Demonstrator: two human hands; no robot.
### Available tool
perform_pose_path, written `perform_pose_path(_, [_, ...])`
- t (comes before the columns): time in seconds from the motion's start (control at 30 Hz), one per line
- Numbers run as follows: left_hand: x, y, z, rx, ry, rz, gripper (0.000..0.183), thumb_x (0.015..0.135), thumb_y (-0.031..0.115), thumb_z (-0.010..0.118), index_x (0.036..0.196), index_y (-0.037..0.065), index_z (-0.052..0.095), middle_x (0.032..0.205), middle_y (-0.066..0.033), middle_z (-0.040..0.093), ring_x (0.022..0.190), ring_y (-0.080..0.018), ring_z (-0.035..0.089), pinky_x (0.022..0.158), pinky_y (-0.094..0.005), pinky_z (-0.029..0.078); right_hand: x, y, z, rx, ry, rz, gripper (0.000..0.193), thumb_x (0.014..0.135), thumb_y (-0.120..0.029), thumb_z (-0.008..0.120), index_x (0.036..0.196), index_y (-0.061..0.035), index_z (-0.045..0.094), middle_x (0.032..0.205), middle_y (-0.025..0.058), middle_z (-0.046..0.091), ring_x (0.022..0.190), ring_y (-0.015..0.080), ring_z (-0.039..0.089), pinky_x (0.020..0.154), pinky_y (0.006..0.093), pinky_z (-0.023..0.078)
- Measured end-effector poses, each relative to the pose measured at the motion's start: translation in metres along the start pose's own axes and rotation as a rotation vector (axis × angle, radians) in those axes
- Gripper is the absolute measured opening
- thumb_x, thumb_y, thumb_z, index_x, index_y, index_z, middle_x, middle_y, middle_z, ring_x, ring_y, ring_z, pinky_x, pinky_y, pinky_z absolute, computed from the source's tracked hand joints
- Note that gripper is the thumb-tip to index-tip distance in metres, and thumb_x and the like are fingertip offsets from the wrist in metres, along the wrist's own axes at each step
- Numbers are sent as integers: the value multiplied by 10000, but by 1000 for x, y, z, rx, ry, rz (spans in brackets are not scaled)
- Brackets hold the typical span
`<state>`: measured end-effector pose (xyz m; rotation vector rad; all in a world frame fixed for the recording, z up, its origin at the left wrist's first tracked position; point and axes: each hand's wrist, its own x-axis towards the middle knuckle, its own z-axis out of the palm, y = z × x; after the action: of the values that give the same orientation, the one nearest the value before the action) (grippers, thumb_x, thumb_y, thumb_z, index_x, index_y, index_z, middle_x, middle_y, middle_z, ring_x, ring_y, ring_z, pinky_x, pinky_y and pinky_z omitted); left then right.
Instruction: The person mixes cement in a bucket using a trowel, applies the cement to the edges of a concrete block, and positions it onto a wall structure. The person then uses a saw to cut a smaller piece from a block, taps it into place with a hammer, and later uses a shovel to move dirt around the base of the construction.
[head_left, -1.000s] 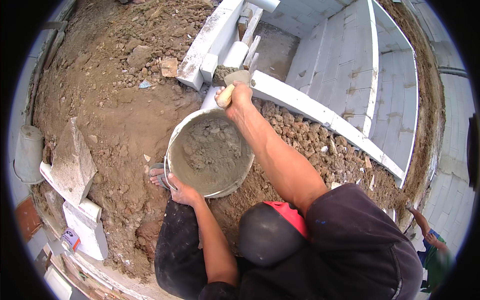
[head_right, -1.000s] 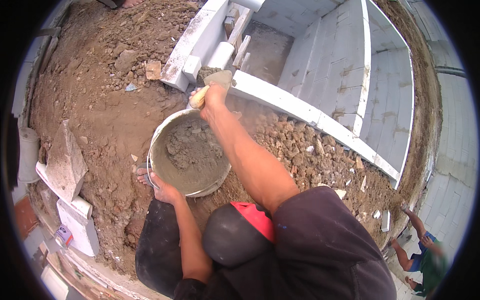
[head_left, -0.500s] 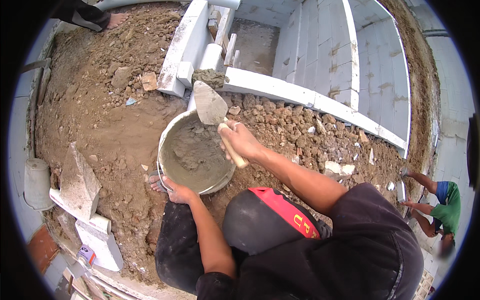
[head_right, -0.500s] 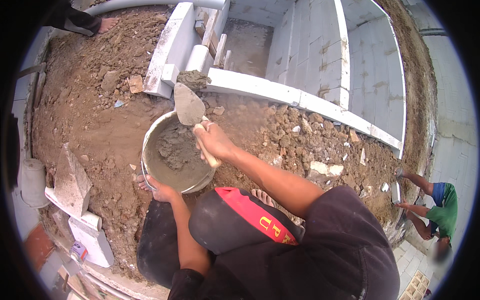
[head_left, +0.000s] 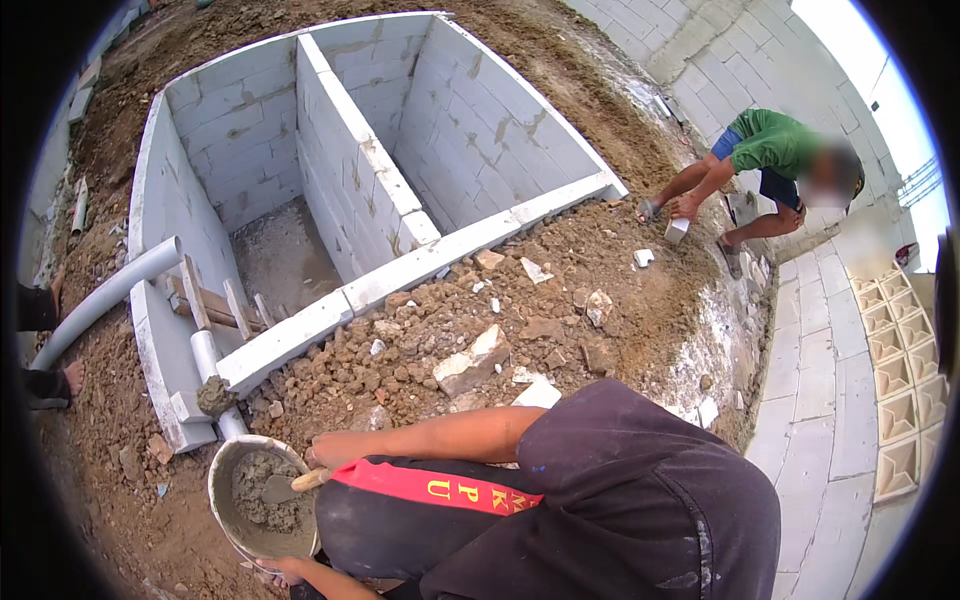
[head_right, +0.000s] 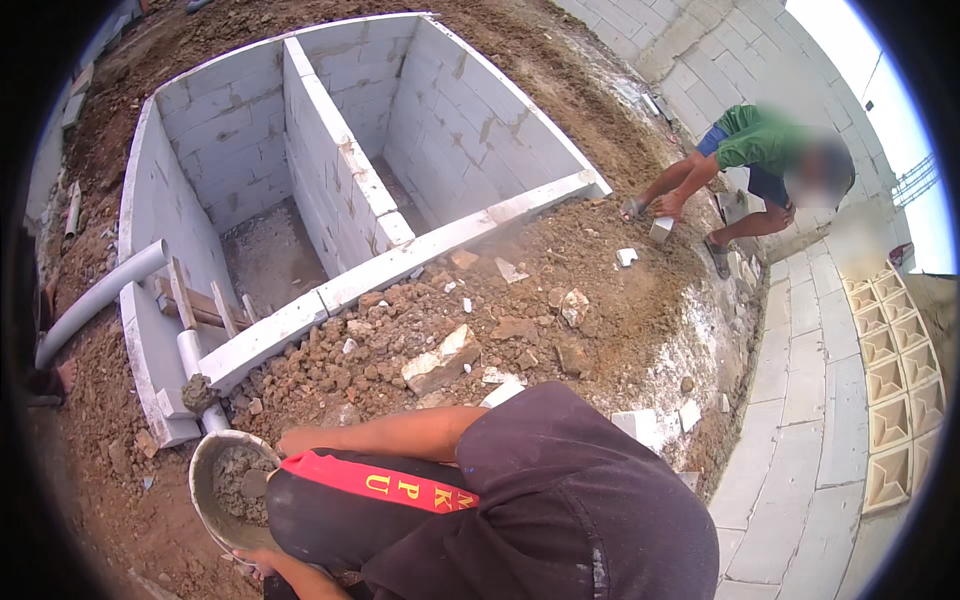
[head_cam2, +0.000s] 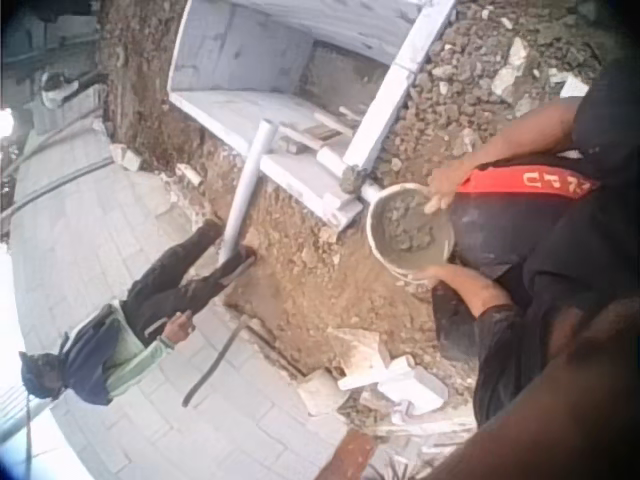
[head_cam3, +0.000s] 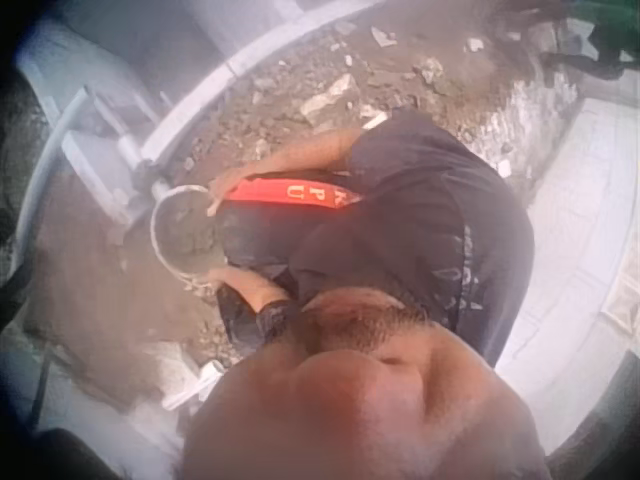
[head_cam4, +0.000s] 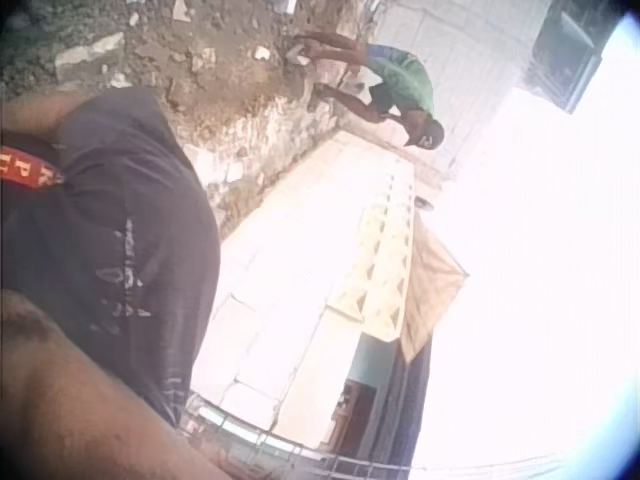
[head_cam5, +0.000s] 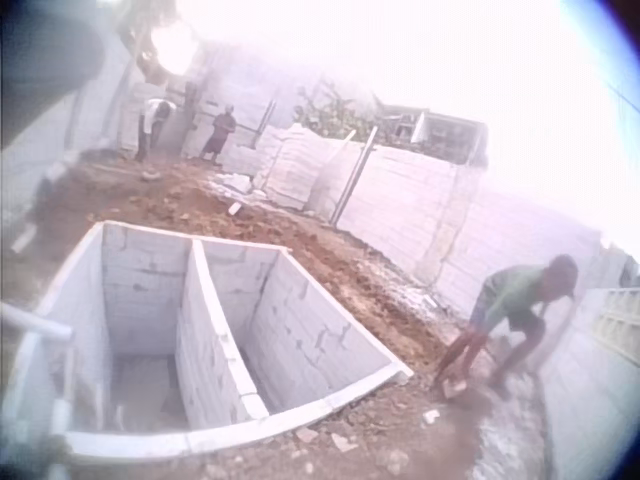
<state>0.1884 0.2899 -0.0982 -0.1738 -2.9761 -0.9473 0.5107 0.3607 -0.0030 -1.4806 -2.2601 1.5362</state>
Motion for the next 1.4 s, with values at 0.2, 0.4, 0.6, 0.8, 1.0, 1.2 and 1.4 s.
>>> perform_pose_path(0.2, [-14, 28, 4, 17, 78, 82, 986, 878, 726, 598, 1396, -99, 450, 1458, -358, 407, 1366, -463, 389, 1094, -579, 341, -99, 70, -23, 183, 369, 255, 456, 876, -344, 684, 1142, 26, 682, 1014, 303, 710, 960, 466, 690, 882, 513, 546])
perform_pose_path(0.4, [-9, 43, -1, 26, 220, 128, 1055, 858, 776, 577, 1452, -76, 387, 1515, -368, 327, 1437, -473, 299, 1132, -622, 281, -259, 107, -40, 441, 1229, 476, 362, 956, -284, 655, 1153, 17, 693, 990, 160, 720, 898, 211, 684, 805, 350, 540])
perform_pose_path(0.6, [17, 65, -38, -72, 434, 195, 1128, 839, 825, 556, 1508, -53, 324, 1572, -379, 248, 1509, -483, 210, 1169, -665, 221, -518, 79, -218, -237, 2193, 578, 380, 942, -284, 728, 1180, 4, 657, 981, 131, 685, 856, 210, 660, 757, 358, 538])
perform_pose_path(0.8, [-15, 97, -74, 186, 38, 323, 1166, 848, 840, 507, 1579, -35, 268, 1610, -401, 134, 1532, -500, 104, 1197, -658, 168, -550, 290, -160, -228, 1387, 1286, 886, 787, -692, 728, 1304, 21, 639, 1244, 314, 647, 1202, 419, 620, 1037, 463, 471])
perform_pose_path(1.0, [60, 123, -201, 12, -730, 382, 795, 976, 522, 625, 1499, -50, 450, 1515, -220, 498, 1368, -323, 500, 1171, -440, 336, -413, 342, -63, 253, 1253, 1211, 1094, 777, -694, 737, 1406, 161, 473, 1337, 367, 575, 1271, 446, 582, 1080, 445, 444])
perform_pose_path(1.2, [4, 191, -276, -31, -754, 611, 627, 978, 373, 675, 1470, 16, 521, 1443, -219, 572, 1329, -333, 554, 1128, -420, 407, -467, 345, -66, 1201, 1045, 966, 735, 963, -542, 659, 1434, 7, 525, 1414, 134, 598, 1243, 282, 604, 1068, 430, 457])
perform_pose_path(1.4, [-57, 207, -223, 143, -998, 770, 644, 923, 378, 712, 1432, 16, 558, 1380, -259, 611, 1307, -366, 583, 1111, -421, 436, -455, 286, -107, 931, 1044, 796, 691, 913, -385, 765, 1387, 58, 525, 1267, 152, 658, 1063, 261, 665, 941, 375, 521])
